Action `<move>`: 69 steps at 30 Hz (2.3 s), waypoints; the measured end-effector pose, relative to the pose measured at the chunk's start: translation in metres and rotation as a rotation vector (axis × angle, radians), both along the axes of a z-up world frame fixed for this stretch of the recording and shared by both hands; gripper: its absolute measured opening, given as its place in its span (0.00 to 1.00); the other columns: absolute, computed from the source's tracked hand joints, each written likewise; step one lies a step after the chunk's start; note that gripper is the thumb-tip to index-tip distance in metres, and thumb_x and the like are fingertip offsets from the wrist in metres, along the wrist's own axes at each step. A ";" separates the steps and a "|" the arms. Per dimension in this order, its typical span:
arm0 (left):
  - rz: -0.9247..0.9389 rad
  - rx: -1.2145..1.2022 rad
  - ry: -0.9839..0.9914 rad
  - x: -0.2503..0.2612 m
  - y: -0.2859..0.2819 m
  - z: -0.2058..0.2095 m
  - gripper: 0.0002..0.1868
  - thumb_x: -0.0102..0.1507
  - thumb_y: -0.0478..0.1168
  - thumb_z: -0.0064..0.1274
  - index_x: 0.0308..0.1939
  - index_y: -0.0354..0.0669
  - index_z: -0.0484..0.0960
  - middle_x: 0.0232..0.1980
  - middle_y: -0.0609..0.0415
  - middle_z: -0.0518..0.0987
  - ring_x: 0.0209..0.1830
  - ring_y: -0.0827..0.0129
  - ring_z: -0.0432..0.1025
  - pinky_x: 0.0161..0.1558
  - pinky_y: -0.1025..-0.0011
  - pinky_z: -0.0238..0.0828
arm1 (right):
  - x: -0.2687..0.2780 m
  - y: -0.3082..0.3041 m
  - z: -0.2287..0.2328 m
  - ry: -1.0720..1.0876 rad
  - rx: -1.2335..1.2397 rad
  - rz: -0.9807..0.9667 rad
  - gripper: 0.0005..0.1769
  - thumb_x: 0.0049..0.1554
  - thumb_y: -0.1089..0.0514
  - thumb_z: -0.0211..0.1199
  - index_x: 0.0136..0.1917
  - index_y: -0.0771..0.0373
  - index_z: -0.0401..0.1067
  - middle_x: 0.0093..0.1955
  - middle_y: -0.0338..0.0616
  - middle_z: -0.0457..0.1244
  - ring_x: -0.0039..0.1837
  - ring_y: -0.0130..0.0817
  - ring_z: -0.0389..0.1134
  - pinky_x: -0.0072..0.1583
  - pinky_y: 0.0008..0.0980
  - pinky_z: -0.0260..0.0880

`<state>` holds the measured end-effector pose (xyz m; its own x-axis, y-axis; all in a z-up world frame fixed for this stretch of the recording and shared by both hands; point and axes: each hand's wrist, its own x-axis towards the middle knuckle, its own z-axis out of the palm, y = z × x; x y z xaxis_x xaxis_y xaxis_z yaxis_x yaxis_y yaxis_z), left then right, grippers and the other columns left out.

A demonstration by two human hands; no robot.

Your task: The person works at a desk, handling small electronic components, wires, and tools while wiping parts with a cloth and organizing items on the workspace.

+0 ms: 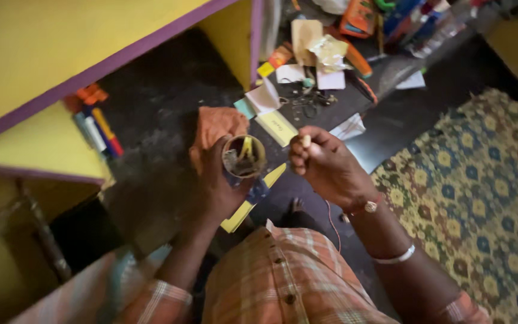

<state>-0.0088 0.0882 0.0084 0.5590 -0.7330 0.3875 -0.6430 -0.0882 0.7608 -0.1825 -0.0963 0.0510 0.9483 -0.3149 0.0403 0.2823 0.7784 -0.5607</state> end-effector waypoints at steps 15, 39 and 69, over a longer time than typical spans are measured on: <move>0.531 -0.153 0.007 -0.158 0.138 -0.028 0.44 0.55 0.41 0.73 0.70 0.34 0.65 0.63 0.38 0.75 0.62 0.49 0.76 0.61 0.60 0.75 | -0.021 0.066 0.016 -0.026 -0.118 0.578 0.12 0.67 0.59 0.65 0.64 0.62 0.74 0.53 0.42 0.63 0.55 0.35 0.63 0.57 0.35 0.65; 1.322 0.025 0.297 -0.448 0.472 -0.076 0.33 0.59 0.45 0.69 0.64 0.44 0.74 0.64 0.42 0.76 0.65 0.50 0.72 0.70 0.57 0.68 | -0.062 0.554 -0.128 0.328 -0.754 1.445 0.27 0.61 0.57 0.60 0.70 0.72 0.66 0.55 0.45 0.68 0.54 0.31 0.69 0.57 0.29 0.70; 0.649 -0.022 0.014 -0.335 0.378 -0.043 0.46 0.51 0.40 0.70 0.70 0.34 0.64 0.69 0.36 0.71 0.68 0.45 0.69 0.65 0.57 0.67 | -0.146 0.295 -0.234 0.712 -0.695 0.647 0.17 0.62 0.48 0.59 0.53 0.64 0.77 0.41 0.36 0.67 0.42 0.26 0.65 0.46 0.27 0.68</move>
<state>-0.3435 0.4660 -0.0344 0.8909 -0.2364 0.3878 -0.4540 -0.4400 0.7748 -0.3287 0.1984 -0.1828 0.8016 0.1120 -0.5873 -0.5977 0.1286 -0.7913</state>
